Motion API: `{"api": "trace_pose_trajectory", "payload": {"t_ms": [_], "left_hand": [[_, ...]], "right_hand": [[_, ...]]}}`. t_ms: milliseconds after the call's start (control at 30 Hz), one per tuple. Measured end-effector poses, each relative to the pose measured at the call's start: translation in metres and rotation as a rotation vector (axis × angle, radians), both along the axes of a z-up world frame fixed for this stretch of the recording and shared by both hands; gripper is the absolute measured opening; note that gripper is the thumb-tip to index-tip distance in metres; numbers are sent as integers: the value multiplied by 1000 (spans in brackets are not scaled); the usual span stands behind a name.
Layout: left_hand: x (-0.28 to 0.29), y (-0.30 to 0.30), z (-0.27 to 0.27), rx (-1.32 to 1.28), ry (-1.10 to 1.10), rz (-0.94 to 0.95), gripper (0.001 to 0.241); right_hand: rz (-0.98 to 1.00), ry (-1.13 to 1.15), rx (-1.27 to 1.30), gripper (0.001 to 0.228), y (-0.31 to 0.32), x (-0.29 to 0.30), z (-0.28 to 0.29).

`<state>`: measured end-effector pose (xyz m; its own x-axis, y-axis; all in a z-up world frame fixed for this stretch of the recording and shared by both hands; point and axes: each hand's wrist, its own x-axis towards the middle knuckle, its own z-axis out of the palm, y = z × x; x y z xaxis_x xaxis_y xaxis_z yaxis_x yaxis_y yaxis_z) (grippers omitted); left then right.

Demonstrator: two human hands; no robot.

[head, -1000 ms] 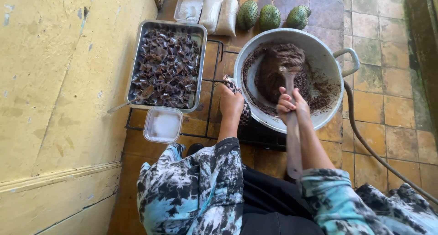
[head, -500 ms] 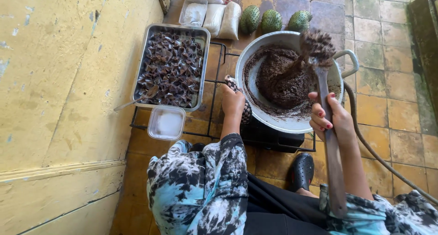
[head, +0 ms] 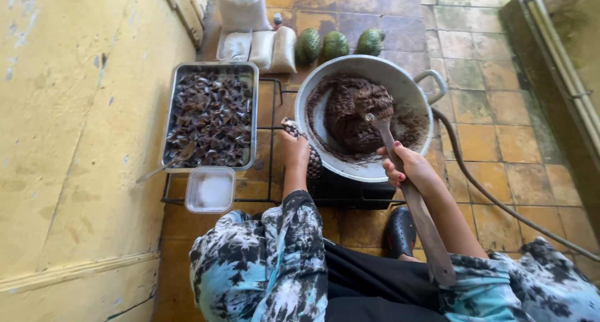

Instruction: Stirring a thick dark paste in a large wok using a wooden paddle

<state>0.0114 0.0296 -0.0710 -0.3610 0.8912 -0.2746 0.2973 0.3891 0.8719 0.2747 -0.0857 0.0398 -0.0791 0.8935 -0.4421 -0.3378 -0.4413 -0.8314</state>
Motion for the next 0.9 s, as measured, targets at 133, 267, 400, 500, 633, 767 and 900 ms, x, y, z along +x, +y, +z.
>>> {"api": "trace_pose_trajectory", "payload": {"t_ms": [133,267,400,500,633,767,900], "left_hand": [[-3,-24,47,-37,-36,21,40],[-6,-20,38,-24,-47,9,38],[-3,-22,36,-33,-94,28,46],[-5,-11,15,-30,-59,24,49],[-4,-12,21,-54,-49,15,55],[-9,-19,66,-118,-140,-5,55],[-8,-16,79,-211,-146,-29,44]], "right_hand": [[-2,-279,115,46,21,12,0],[251,-1118,16,42,53,61,-6],[589,-1934,-18,37,48,69,97],[587,-2207,36,34,66,125,76],[650,-2372,117,22,83,177,37],[913,-2286,99,27,60,141,68],[1016,-2081,-41,34,44,126,71]]}}
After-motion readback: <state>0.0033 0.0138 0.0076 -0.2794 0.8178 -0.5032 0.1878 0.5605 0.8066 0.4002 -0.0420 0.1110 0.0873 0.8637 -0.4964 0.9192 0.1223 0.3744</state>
